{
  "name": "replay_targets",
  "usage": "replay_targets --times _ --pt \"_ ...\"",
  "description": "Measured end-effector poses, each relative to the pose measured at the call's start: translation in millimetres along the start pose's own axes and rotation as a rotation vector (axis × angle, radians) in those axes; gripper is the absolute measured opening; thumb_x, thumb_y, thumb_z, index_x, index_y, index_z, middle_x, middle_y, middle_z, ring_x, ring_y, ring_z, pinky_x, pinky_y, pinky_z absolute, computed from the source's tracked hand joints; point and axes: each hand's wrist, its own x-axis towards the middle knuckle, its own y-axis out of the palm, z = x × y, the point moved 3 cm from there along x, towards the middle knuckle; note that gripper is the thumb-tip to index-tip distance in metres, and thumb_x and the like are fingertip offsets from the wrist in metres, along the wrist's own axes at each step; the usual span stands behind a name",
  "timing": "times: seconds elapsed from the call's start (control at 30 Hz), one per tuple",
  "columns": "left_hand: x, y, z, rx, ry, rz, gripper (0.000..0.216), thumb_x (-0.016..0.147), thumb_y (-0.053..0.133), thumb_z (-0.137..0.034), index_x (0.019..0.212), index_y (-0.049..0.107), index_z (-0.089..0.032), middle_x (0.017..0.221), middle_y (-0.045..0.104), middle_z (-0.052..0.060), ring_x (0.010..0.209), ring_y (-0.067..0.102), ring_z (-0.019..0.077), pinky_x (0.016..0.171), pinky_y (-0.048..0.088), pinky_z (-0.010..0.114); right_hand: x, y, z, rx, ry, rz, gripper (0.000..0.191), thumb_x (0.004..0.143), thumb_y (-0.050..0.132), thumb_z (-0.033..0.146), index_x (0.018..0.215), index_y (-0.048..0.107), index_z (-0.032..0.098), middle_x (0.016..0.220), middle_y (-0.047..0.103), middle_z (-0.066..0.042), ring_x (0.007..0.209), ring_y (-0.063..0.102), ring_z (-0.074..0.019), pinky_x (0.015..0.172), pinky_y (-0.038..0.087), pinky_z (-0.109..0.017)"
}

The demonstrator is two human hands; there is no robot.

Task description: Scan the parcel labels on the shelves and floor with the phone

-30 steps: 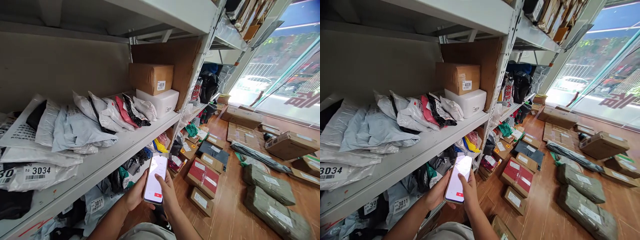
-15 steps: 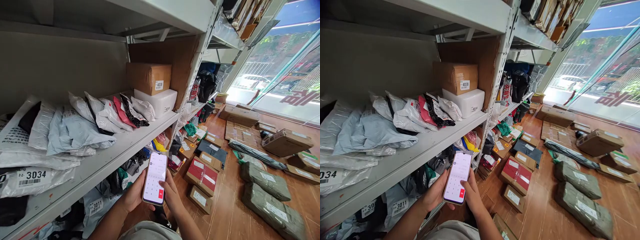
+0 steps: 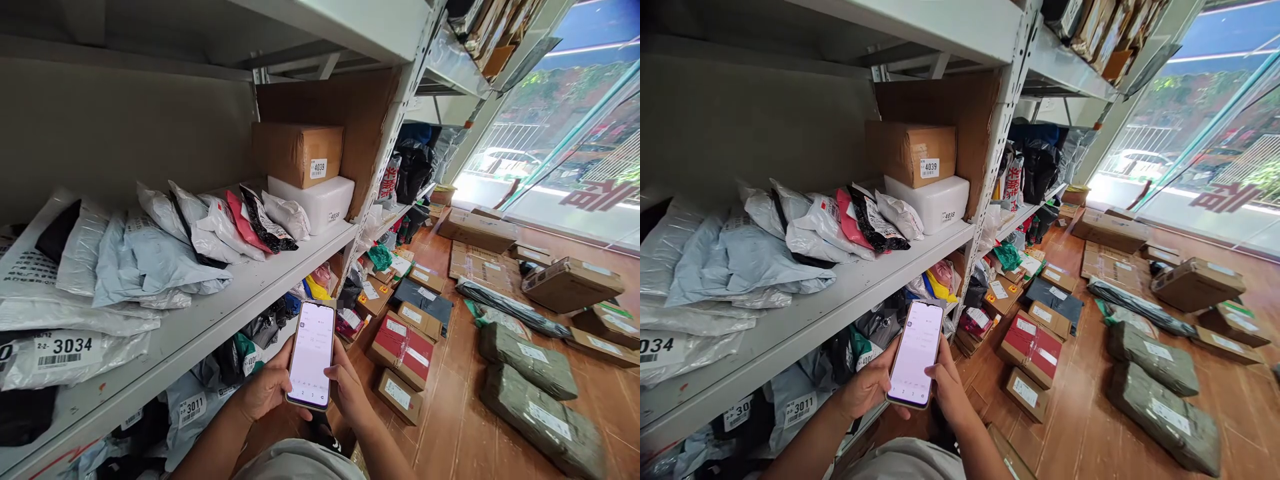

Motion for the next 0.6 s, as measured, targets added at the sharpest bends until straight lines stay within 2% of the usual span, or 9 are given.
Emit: replay_targets --times 0.17,0.37,0.43,0.5,0.6 --pt "0 5 -1 0.118 -0.044 -0.097 0.104 0.06 0.05 -0.003 0.146 0.006 -0.041 0.137 0.048 0.008 0.095 0.063 0.0261 0.054 0.059 0.031 1 -3 -4 -0.01 -0.012 -0.054 0.06 0.057 0.057 0.016 0.116 0.053 0.027 0.102 0.072 0.003 0.093 0.062 -0.0245 0.074 0.046 -0.032" --pt "4 4 2 0.075 -0.039 -0.022 0.099 0.058 0.047 -0.009 0.146 0.012 -0.038 0.138 0.046 0.008 0.095 0.062 0.0258 0.059 0.059 0.036 4 -8 -10 -0.01 -0.038 -0.13 0.043 0.07 0.065 0.024 0.111 0.055 0.027 0.098 0.073 0.003 0.075 0.064 -0.0208 0.062 0.044 -0.029" --pt "6 4 4 0.066 -0.044 -0.012 0.098 0.06 0.046 -0.011 0.146 0.01 -0.04 0.138 0.046 0.007 0.093 0.062 0.0252 0.058 0.058 0.035 3 -9 -11 0.0 -0.039 -0.13 0.045 0.067 0.068 0.02 0.109 0.057 0.027 0.098 0.073 0.002 0.075 0.064 -0.0214 0.062 0.045 -0.029" --pt "9 4 7 0.066 -0.069 0.007 0.095 0.063 0.045 -0.014 0.146 0.008 -0.041 0.136 0.047 0.007 0.092 0.063 0.0251 0.058 0.057 0.034 1 -11 -12 0.017 -0.042 -0.122 0.055 0.058 0.071 0.012 0.109 0.058 0.027 0.102 0.073 0.001 0.082 0.065 -0.023 0.068 0.047 -0.031" --pt "14 2 8 0.19 -0.181 -0.004 0.079 0.071 0.041 -0.022 0.145 0.017 -0.037 0.132 0.05 0.008 0.096 0.061 0.027 0.059 0.053 0.032 -6 -19 -17 0.067 -0.014 -0.127 0.064 0.052 0.072 0.011 0.111 0.058 0.028 0.104 0.073 -0.001 0.09 0.065 -0.0255 0.073 0.049 -0.034"
